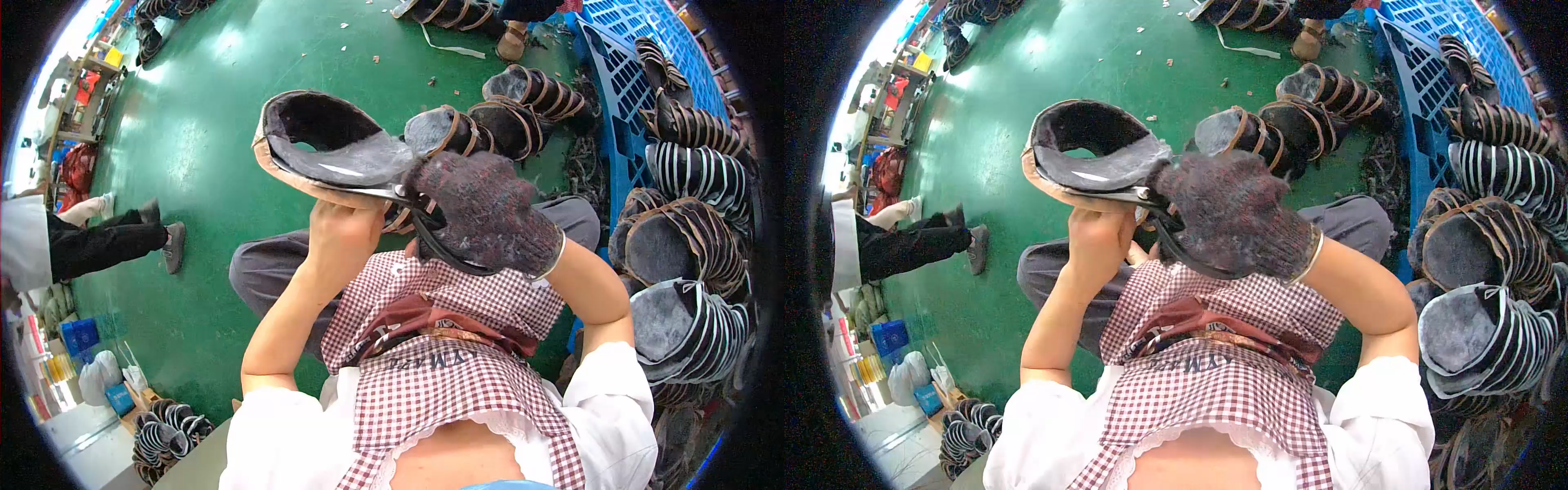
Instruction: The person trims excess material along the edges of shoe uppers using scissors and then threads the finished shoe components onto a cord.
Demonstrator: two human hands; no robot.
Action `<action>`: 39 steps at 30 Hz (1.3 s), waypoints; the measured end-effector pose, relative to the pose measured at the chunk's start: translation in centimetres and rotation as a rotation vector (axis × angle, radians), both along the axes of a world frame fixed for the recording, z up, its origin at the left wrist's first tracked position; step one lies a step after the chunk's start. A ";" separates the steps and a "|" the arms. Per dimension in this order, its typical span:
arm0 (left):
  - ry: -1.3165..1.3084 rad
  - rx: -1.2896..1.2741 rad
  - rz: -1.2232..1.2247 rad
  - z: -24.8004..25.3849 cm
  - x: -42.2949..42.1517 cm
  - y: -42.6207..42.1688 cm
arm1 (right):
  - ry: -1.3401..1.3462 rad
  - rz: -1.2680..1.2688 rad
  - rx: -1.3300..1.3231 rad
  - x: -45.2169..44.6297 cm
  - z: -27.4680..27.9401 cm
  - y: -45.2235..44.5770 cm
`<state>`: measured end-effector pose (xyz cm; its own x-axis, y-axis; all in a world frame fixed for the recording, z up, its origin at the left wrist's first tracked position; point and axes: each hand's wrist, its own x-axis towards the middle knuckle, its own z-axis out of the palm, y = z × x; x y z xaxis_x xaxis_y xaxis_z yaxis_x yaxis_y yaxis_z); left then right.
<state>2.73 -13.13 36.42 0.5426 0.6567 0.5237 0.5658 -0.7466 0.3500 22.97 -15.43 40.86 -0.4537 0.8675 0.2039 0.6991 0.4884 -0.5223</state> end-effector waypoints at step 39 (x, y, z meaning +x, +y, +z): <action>-1.270 -1.347 -0.226 -4.6 -0.8 1.0 | -0.214 -0.102 0.083 2.6 -3.5 -2.0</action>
